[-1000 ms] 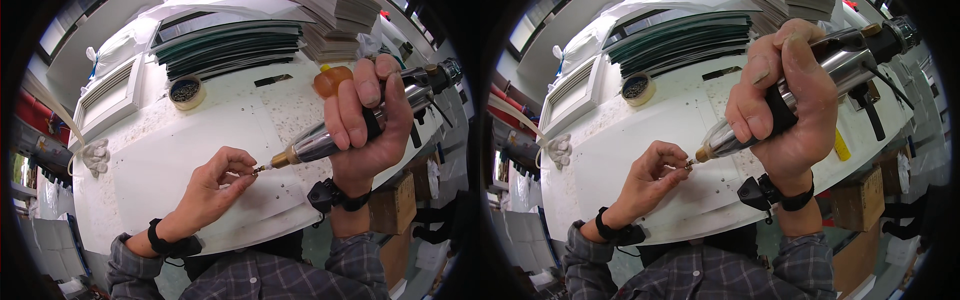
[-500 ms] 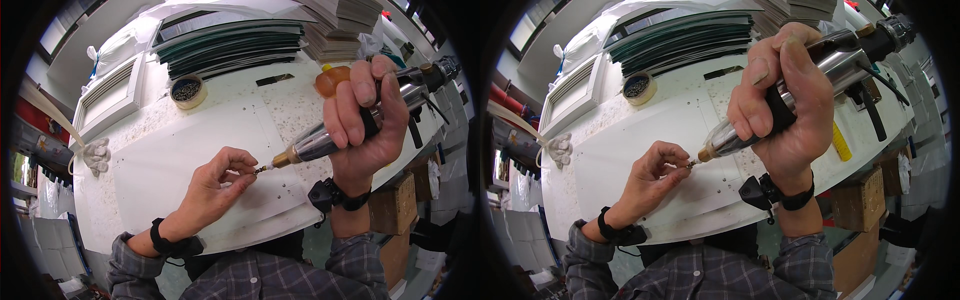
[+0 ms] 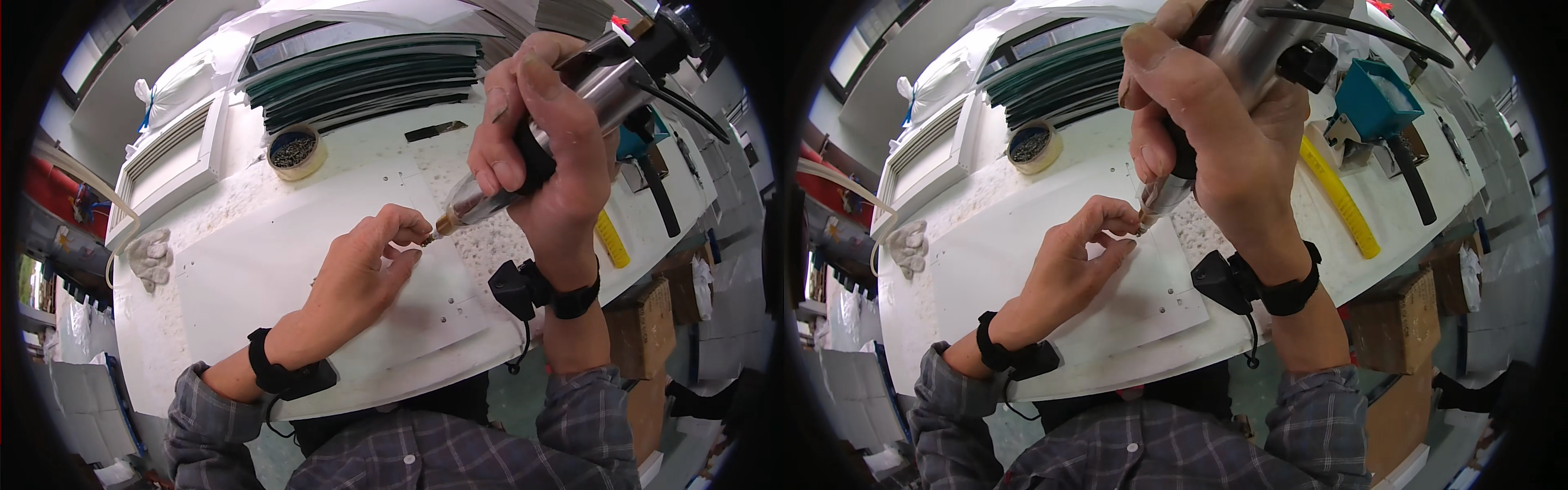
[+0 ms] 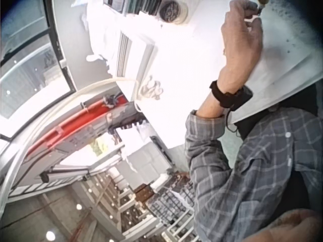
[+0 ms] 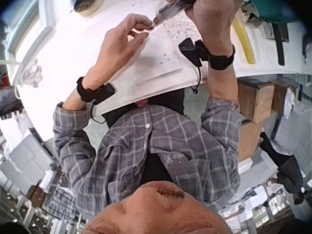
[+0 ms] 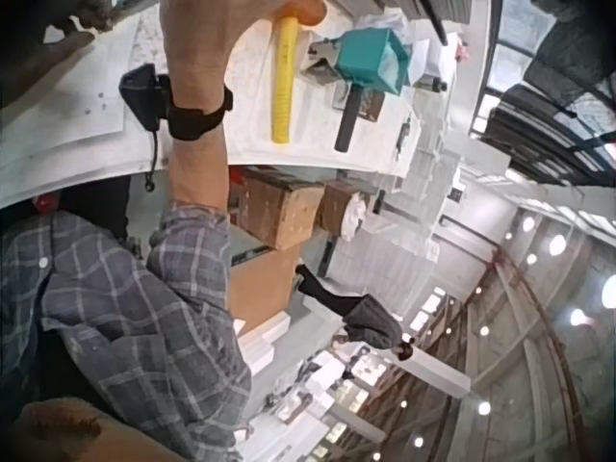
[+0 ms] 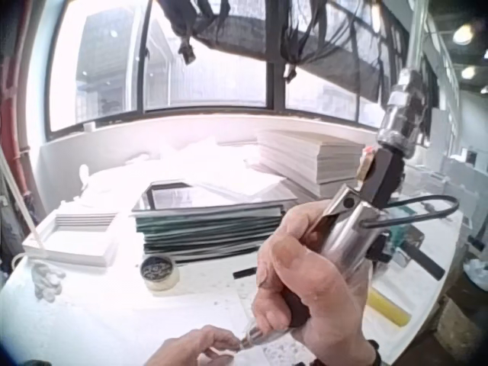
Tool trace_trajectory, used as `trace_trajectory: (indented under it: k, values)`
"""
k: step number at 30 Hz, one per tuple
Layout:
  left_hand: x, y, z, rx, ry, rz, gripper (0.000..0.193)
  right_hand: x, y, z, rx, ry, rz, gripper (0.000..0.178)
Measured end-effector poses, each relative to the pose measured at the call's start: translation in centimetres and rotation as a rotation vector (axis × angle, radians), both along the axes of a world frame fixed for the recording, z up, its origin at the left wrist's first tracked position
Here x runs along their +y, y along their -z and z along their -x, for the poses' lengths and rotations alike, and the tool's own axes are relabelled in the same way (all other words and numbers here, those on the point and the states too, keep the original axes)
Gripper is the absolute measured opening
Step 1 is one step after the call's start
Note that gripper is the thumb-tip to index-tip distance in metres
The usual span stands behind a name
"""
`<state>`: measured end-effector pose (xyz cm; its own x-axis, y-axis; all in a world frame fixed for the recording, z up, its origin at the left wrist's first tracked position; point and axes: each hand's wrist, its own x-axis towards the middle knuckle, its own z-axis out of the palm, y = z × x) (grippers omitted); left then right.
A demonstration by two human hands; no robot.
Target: The person uses a pneumatic screwdriver to fasten screws into a white rectangular frame on a workbench. They then move to the floor to inspect the frame and handle stacks of white panels. Returning to the bench, the person applies a white substance to a black panel and places it into the frame.
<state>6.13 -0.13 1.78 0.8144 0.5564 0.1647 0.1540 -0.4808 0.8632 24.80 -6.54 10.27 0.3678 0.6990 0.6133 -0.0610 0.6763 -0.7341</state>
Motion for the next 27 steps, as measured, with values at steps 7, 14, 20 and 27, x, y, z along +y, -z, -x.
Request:
trace_trajectory:
  k: [7,14,20,27]
  values:
    - [0.5,1.1,-0.9,0.065,-0.019,0.074,0.027,1.4,0.6,0.6,-0.071,-0.062,-0.048,0.02]
    - [0.7,1.3,-0.8,0.051,-0.007,0.075,0.027,1.5,0.4,1.8,0.002,0.009,0.032,0.021]
    - [0.9,1.4,-0.5,0.031,0.029,0.045,0.032,2.2,1.4,0.6,-0.149,-0.003,0.116,0.022]
    - [1.0,-1.3,2.3,-0.013,-0.115,0.021,0.034,2.2,2.0,1.5,-0.157,-0.012,0.179,0.026]
